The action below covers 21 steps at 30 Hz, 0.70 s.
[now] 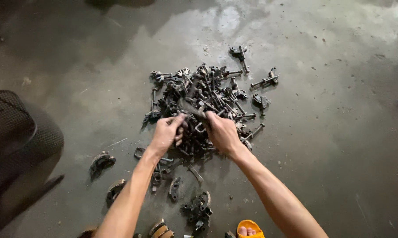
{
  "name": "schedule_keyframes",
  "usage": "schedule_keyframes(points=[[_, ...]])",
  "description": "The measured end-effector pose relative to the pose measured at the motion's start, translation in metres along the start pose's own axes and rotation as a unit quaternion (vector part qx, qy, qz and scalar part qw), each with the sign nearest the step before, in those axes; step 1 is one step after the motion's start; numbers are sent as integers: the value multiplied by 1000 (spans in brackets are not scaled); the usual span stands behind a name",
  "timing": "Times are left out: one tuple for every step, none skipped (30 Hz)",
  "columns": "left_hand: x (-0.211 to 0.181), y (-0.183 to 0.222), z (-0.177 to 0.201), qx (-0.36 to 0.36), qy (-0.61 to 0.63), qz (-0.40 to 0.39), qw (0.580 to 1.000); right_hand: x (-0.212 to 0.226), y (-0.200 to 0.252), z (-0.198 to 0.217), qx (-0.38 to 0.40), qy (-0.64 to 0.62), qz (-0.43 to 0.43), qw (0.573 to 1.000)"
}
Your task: Sorting through a pile of motorcycle brake shoes and metal linkages on the floor
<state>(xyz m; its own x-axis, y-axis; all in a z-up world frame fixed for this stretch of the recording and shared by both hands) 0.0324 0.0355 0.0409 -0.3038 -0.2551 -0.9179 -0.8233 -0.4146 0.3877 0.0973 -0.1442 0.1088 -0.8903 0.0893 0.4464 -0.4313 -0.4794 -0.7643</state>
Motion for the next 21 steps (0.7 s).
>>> schedule_keyframes(points=[[4, 1, -2, 10, -9, -25, 1000, -12, 1, -14, 90, 59, -74, 991], [7, 1, -3, 20, -18, -49, 998, -24, 5, -25, 178, 117, -147, 966], [-7, 5, -5, 19, -19, -48, 998, -14, 4, -21, 179, 116, -148, 966], [-26, 9, -9, 21, -58, -82, 995, 1, -2, -9, 109, 56, -130, 984], [-46, 13, -13, 22, -94, -118, 988, 15, -7, 6, 38, -4, -109, 993], [-43, 9, -9, 21, -94, -118, 988, 17, -12, 12, 39, -4, -109, 993], [-39, 5, -6, 11, -141, -114, 983, 16, -14, 21, 25, -43, -137, 989], [-34, 2, -2, 2, -189, -109, 976, 15, -15, 30, 10, -81, -166, 983], [-30, 3, 1, 4, -188, -108, 976, 15, -19, 40, 11, -79, -167, 983], [-30, 6, -1, 17, -295, -143, 945, 8, -20, 56, -38, -88, -214, 972], [-28, 10, -4, 28, -397, -176, 900, 0, -20, 73, -85, -97, -259, 957], [-19, 19, -7, 30, -395, -176, 901, -25, -4, 77, -84, -95, -259, 958], [3, 26, -19, 104, -462, -136, 870, -52, 15, 90, -140, -119, -270, 945], [25, 36, -29, 177, -524, -95, 828, -80, 34, 103, -195, -143, -279, 929], [44, 43, -37, 182, -523, -97, 827, -73, 24, 111, -197, -139, -280, 929], [76, 53, -49, 243, -572, -62, 781, -86, 32, 114, -226, -188, -428, 855], [108, 65, -58, 302, -615, -26, 728, -90, 44, 113, -248, -232, -562, 754], [132, 71, -65, 305, -615, -28, 727, -109, 66, 118, -252, -229, -562, 754], [169, 85, -74, 386, -635, -3, 669, -129, 88, 112, -163, -203, -599, 757], [205, 100, -80, 462, -649, 21, 604, -149, 113, 106, -72, -176, -630, 753], [211, 113, -85, 465, -649, 21, 603, -148, 125, 103, -74, -175, -632, 751]])
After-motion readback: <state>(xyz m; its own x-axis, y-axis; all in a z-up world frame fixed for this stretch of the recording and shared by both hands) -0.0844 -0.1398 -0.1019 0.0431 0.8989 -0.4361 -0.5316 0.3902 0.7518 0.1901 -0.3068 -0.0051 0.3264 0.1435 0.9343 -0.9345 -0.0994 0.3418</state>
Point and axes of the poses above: each hand's wrist, its own y-axis away from the middle knuckle, its own z-axis out of the back of the hand, x = y × z, the point moved 8 cm from there along -y, towards the middle knuckle, and after that the axes turned 9 degrees about -y, right-handed, at the moved point
